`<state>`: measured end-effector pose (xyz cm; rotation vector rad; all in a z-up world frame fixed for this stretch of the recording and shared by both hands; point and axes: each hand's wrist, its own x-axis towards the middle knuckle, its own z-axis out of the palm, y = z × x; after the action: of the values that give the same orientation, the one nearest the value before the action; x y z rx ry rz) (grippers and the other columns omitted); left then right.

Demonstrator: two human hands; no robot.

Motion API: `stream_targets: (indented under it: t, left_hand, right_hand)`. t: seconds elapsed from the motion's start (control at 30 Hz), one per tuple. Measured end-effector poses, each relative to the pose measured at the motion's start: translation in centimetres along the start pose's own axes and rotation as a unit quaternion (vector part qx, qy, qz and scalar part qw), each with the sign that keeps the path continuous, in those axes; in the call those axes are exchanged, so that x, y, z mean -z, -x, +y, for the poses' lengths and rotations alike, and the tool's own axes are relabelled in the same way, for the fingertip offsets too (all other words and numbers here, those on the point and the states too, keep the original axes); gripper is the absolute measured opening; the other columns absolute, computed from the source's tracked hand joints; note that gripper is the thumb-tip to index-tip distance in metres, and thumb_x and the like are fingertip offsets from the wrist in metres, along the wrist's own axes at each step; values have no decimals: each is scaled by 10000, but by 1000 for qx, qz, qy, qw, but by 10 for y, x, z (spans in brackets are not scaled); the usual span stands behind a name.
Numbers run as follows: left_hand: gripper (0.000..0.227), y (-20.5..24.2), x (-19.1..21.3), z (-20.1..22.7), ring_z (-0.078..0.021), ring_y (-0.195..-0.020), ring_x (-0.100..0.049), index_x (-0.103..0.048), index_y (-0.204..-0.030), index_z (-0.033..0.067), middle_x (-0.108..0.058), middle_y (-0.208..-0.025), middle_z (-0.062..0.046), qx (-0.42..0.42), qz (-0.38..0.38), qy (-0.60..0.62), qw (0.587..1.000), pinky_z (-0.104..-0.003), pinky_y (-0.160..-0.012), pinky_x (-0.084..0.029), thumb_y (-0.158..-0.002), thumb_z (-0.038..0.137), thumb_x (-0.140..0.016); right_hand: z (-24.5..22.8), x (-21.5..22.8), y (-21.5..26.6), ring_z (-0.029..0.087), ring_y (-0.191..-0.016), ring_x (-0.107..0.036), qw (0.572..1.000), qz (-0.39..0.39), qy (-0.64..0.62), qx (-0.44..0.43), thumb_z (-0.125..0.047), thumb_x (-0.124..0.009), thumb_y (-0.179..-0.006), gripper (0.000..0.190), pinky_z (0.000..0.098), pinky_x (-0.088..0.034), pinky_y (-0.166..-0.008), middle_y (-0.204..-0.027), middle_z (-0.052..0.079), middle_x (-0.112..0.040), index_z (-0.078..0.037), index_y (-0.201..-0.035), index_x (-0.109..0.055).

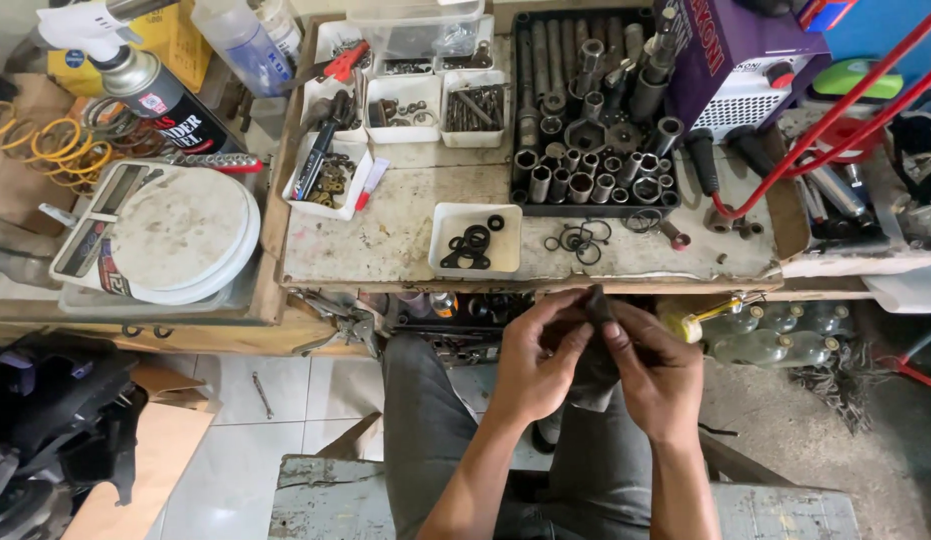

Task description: The person sits at a cluttered workbench and sorts small black mechanical parts, likely O-rings or washers, by hand. They pick up individual pieces, inspect them, and place them into a small white container or back onto the table.

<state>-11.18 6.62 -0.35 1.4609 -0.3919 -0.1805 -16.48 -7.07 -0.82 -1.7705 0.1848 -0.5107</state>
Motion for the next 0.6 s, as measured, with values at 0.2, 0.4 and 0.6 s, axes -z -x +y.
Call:
stream_targets:
  t: [0.2, 0.4, 0.6]
  left_hand:
    - [425, 17, 2, 3, -113, -762, -600, -631, -1302, 7, -718, -988, -79, 4, 9, 35, 999, -246, -697, -496, -891, -101, -612]
    - [410, 32, -1, 5, -91, -693, -520, -654, -1305, 54, -657, -909, -26, 3, 20, 55, 998, -240, -637, -438, -906, -40, -655]
    - [391, 45, -6, 0, -81, -712, -513, -650, -1311, 44, -648, -925, -21, 6, 36, 79, 996, -226, -658, -439, -927, -30, -654]
  right_hand:
    - [-10, 4, 10, 186, -854, -692, 997, -33, 75, -9, 62, -698, -851, 251, 259, -535, -734, -1106, 121, -769, 79, -1098, -737]
    - [-26, 4, 28, 142, -678, -598, 993, -24, 108, -35, 56, -717, -866, 263, 251, -464, -578, -908, 105, -758, 57, -1126, -755]
    - [-17, 10, 41, 164, -699, -622, 990, -26, 139, -24, 40, -735, -874, 270, 276, -502, -625, -899, 125, -761, 60, -1143, -744]
